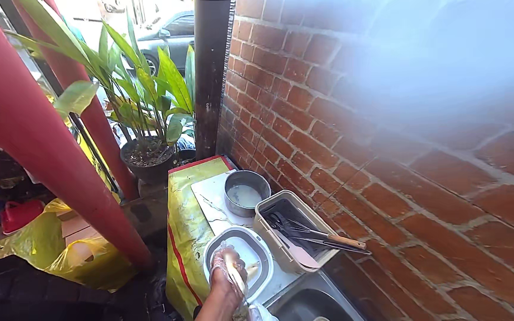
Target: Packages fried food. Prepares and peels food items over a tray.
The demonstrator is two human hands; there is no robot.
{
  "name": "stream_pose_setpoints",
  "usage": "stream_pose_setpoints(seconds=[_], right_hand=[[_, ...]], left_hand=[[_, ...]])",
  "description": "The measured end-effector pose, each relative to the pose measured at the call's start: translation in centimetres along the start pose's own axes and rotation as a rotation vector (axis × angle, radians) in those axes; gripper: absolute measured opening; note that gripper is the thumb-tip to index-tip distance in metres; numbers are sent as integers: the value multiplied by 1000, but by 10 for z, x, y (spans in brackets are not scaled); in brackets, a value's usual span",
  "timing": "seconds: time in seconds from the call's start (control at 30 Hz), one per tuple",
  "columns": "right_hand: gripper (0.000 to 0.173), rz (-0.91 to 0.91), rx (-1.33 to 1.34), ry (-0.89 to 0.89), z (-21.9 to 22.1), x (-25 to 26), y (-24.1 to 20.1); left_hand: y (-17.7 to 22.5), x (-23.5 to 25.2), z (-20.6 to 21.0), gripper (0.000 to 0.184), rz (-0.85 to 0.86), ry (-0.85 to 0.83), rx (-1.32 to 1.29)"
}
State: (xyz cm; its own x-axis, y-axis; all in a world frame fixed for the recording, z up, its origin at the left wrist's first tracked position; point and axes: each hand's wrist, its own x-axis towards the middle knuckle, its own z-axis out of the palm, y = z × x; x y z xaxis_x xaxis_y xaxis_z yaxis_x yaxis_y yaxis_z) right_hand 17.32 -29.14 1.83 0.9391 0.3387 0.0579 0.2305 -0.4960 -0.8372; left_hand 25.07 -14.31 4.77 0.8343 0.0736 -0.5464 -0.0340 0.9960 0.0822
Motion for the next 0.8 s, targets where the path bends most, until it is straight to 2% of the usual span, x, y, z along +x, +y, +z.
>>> stream_pose_setpoints(seconds=[0.3,0.53,0.8], right_hand=[[49,10,-91,-20,1,1,0],[57,26,-148,-25,1,7,1],[49,224,-255,-150,4,19,1]], left_hand=[[1,-11,0,39,-24,41,14],[1,-25,2,44,-65,24,45],[-6,-27,-6,43,24,77,138]])
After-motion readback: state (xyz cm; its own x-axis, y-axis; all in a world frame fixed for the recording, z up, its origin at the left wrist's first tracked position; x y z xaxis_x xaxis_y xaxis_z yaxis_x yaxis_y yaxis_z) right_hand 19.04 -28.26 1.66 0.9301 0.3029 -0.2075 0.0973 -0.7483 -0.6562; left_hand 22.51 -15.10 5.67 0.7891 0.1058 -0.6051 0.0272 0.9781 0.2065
